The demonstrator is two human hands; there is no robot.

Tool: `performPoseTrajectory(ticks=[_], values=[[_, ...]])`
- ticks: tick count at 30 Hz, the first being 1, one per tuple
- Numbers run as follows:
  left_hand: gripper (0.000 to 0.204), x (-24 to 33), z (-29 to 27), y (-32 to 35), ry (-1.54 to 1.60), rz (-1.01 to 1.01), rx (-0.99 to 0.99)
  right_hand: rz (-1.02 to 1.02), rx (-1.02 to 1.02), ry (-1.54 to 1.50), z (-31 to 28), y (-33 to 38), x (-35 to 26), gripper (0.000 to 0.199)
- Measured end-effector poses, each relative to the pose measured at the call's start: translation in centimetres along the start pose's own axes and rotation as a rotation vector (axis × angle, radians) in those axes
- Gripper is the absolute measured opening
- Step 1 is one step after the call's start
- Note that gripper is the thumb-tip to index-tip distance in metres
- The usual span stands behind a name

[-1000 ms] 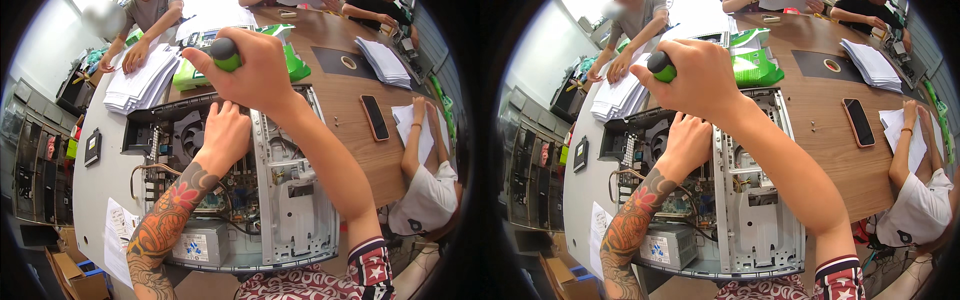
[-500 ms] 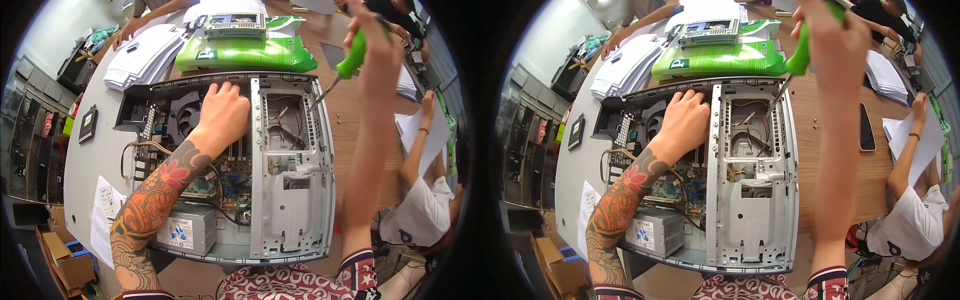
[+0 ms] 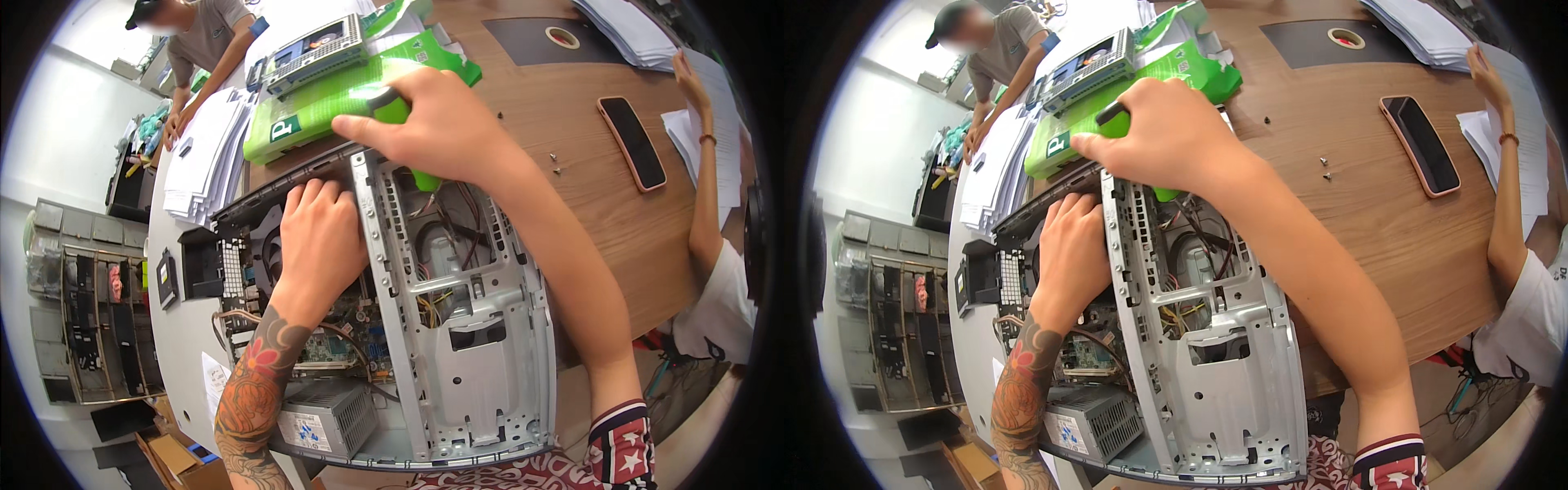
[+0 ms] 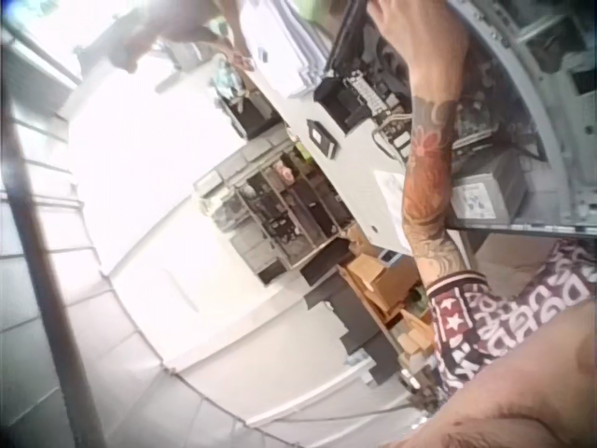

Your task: The person disassembles a computer by using a screwdriver to remove screws from the internal components and the chassis while holding the components by hand.

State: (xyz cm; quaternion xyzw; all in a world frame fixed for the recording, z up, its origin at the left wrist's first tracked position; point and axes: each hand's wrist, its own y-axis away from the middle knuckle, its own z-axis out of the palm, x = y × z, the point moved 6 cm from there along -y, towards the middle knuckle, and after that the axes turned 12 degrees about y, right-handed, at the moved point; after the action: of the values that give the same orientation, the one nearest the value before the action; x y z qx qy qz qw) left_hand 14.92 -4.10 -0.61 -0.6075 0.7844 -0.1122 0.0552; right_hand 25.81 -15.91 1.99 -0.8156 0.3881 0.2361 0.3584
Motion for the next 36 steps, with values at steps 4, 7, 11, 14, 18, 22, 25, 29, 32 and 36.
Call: performPoseTrajectory(ticks=[4,7,11,14,18,22,25,29,32,36], values=[[0.022,0.2,0.1,-0.1,0.021,0.03,0.002,0.007,-0.126,-0.091,-0.2,0.1,-0.5,0.039],[0.021,0.1,0.2,-0.1,0.016,0.012,-0.037,-0.001,-0.037,-0.281,-0.4,-0.3,-0.4,0.04],[0.02,-0.5,-0.1,0.4,0.005,-0.013,-0.035,0.142,0.258,-0.423,-4.0,-0.5,-1.1,0.037],[0.019,0.6,0.1,-0.7,0.082,0.041,0.012,0.102,0.049,-0.69,-9.2,2.0,-4.1,0.025],[0.023,-1.1,0.0,0.9,0.052,-0.015,-0.008,0.018,-0.075,-0.506,-6.6,1.7,-5.2,0.042],[0.025,0.2,-0.7,0.1,0.128,-0.018,-0.029,-0.063,-0.265,-0.429,-6.2,2.3,-6.5,0.045],[0.025,0.1,-0.4,0.2,0.237,-0.065,-0.092,-0.131,-0.382,-0.448,-4.0,2.4,-7.0,0.044],[0.018,-0.6,-0.1,1.1,0.11,0.046,0.013,-0.188,-0.43,-0.453,-2.6,2.7,-7.5,0.044],[0.018,-0.7,0.1,0.9,0.149,0.006,-0.004,-0.17,-0.427,-0.444,-2.7,2.6,-7.4,0.047],[0.019,0.6,-1.6,-0.2,0.378,-0.006,0.093,-0.156,-0.359,-0.508,-2.1,2.3,-6.5,0.05]])
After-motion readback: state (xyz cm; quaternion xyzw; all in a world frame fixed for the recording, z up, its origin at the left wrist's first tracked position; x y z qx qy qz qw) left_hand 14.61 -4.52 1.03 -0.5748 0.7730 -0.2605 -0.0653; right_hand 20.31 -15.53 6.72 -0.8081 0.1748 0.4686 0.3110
